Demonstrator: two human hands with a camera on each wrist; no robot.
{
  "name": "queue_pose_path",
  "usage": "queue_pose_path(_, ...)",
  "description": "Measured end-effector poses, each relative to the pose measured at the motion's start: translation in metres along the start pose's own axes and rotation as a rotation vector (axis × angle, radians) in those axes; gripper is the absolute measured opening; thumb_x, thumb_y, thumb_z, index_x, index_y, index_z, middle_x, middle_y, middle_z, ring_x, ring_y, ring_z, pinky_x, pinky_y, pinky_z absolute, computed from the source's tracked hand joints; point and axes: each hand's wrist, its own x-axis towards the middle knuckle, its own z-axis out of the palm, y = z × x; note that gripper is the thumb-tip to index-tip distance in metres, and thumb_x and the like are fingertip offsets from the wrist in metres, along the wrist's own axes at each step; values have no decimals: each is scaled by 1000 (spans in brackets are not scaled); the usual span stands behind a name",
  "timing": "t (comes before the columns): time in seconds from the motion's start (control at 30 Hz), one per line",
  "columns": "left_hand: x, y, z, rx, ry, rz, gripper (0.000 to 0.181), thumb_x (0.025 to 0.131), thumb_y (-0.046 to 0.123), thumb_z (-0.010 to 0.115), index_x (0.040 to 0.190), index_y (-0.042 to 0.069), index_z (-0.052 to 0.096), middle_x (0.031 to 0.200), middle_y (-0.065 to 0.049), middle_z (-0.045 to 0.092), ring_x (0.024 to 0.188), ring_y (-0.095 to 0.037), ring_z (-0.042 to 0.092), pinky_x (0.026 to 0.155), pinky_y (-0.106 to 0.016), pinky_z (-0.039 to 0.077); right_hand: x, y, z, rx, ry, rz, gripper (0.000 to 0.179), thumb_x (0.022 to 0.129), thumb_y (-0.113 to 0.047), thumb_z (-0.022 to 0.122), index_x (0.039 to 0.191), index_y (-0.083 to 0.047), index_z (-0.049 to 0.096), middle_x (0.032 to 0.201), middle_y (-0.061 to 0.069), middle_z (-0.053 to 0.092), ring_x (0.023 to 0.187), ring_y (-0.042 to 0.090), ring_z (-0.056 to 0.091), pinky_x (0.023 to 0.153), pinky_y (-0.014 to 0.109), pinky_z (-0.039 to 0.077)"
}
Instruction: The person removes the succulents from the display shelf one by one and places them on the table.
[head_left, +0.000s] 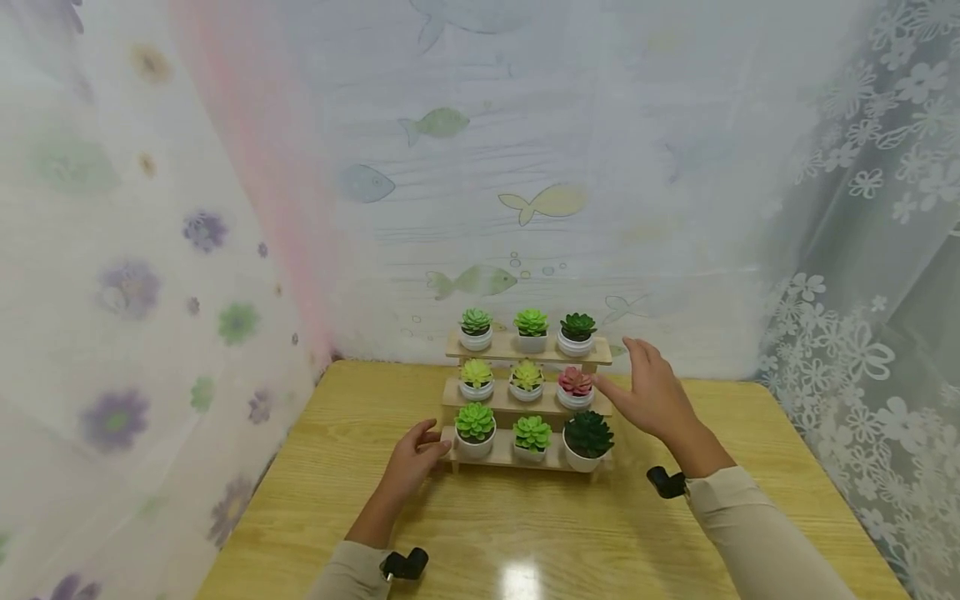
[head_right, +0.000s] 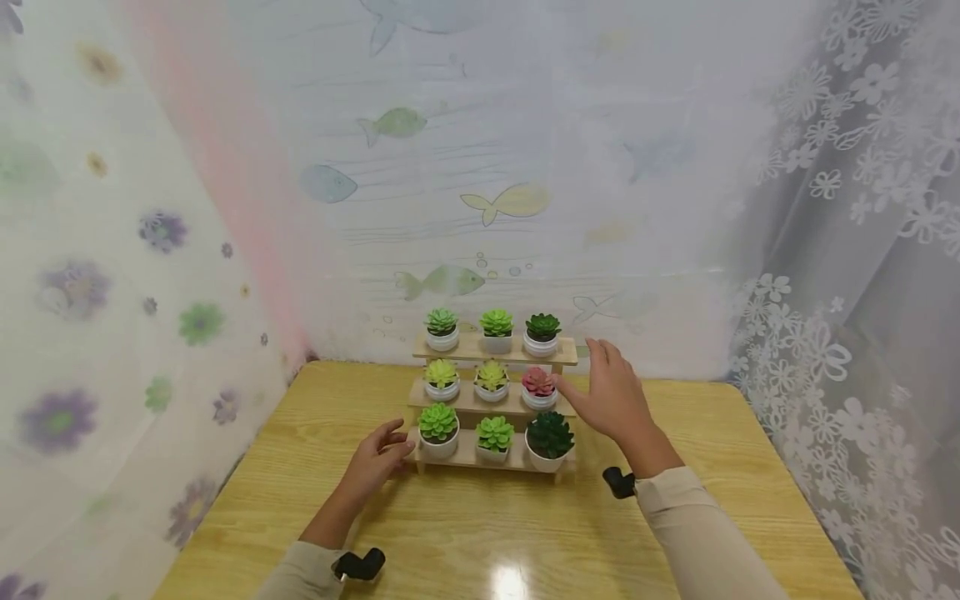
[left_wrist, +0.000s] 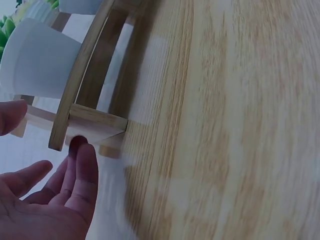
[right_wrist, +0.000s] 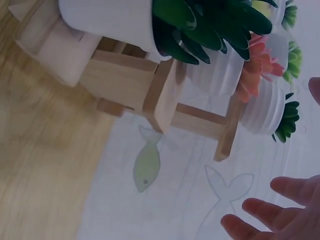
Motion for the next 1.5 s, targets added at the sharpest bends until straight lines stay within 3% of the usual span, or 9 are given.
queue_pose_path(0.07,1,-2,0,-39,2,-11,64,101,24,69,155,2,44,143,-27,57,123,-37,64,91,-47,60,4,0,1,19,3,15,94,99,-57,62,161,4,24,163,33,26,146,55,30,113,73,30)
queue_pose_path(0.3,3,-12,-1,-48,23,-25,55,95,23,77,144,4,59,129,-20,69,105,-23,72,82,-36,61,22,2,9,123,18,55,93,97,-57,67,161,0,29,159,27,39,145,49,38,111,69,37)
queue_pose_path(0.57,3,-25,-2,-268,34,-63,49,92,12,80,138,5,66,117,-17,74,90,-19,75,72,-32,63,34,0,8,215,-9,85,91,94,-53,73,161,-6,34,156,23,47,141,46,44,106,65,45)
queue_pose_path(0.67,2,-26,-2,-299,35,-56,49,91,12,80,137,4,67,115,-15,75,88,-18,75,70,-31,62,37,-2,7,246,-21,102,90,93,-53,74,160,-8,36,156,21,47,142,45,44,106,64,45)
queue_pose_path(0.93,1,-28,-1,-339,42,-59,47,91,8,79,136,3,67,109,-14,77,85,-19,77,68,-29,62,45,-7,8,313,-33,127,90,91,-52,76,160,-9,37,156,19,49,144,45,43,110,64,42)
queue_pose_path(1.5,0,-29,-1,-358,51,-58,47,93,8,78,137,1,66,107,-14,78,83,-20,77,66,-29,62,67,-13,14,309,-67,149,87,92,-46,78,159,-5,39,156,22,48,143,44,44,110,62,44)
